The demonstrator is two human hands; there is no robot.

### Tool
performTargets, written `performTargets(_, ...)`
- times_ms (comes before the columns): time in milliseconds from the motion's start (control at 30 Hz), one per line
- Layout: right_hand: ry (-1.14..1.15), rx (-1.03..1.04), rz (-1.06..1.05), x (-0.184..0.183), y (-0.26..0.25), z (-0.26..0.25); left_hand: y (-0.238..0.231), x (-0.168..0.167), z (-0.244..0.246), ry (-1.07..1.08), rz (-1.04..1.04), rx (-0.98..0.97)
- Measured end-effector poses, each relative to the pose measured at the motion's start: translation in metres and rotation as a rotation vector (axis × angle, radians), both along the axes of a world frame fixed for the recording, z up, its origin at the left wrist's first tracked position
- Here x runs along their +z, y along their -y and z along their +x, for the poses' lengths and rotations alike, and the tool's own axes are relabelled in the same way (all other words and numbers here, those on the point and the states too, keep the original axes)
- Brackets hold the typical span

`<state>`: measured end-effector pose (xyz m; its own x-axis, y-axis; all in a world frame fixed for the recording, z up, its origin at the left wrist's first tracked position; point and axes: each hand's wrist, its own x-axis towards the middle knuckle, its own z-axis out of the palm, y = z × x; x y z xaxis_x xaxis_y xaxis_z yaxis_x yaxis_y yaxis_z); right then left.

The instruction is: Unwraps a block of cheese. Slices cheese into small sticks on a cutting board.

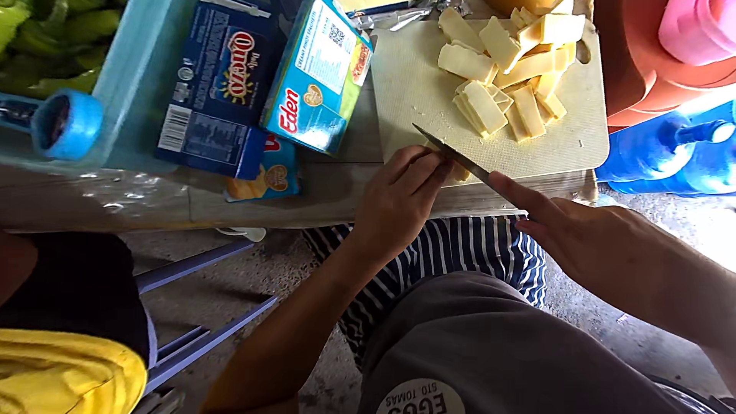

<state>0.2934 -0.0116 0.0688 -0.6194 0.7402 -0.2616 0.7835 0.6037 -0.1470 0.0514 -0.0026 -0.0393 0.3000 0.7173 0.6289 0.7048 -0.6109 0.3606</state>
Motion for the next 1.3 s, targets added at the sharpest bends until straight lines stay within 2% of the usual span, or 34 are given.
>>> performTargets(233,0.037,0.020,-0.022,-0.008,-0.004,-0.004,0.000,-0.001,-0.001,0.009,0.012,-0.005)
performTargets(300,-0.079,-0.005,-0.117,-0.011,-0.012,0.000,0.000,-0.001,0.000,0.019,0.026,0.002)
performTargets(367,-0.203,-0.095,-0.309,-0.009,-0.023,0.010,0.000,0.000,-0.001,0.032,0.028,-0.004)
performTargets(400,-0.233,-0.110,-0.317,-0.007,-0.025,0.013,0.000,-0.001,0.000,0.036,0.036,-0.005)
performTargets(567,-0.135,0.026,-0.014,-0.003,-0.006,0.006,0.001,-0.004,0.000,0.024,0.063,0.011)
performTargets(733,-0.025,0.062,0.041,0.000,0.002,0.004,0.001,-0.002,0.000,0.008,0.056,0.019)
performTargets(900,0.106,0.045,-0.004,-0.008,0.003,-0.006,0.001,-0.004,-0.001,0.002,0.066,0.021)
performTargets(967,0.007,0.030,-0.059,-0.014,-0.001,-0.002,0.001,-0.003,0.000,0.007,0.064,0.028)
performTargets(1067,-0.300,-0.135,-0.426,-0.015,-0.022,0.017,0.000,0.001,0.001,-0.004,0.038,0.026)
performTargets(1100,-0.355,-0.164,-0.466,-0.014,-0.025,0.022,-0.002,0.003,0.001,-0.031,0.023,0.022)
performTargets(1233,-0.337,-0.021,-0.007,-0.011,-0.013,0.026,-0.008,0.019,-0.006,-0.254,-0.087,-0.082)
performTargets(1300,-0.338,0.033,0.134,-0.009,-0.008,0.027,-0.014,0.025,-0.006,-0.321,-0.094,-0.100)
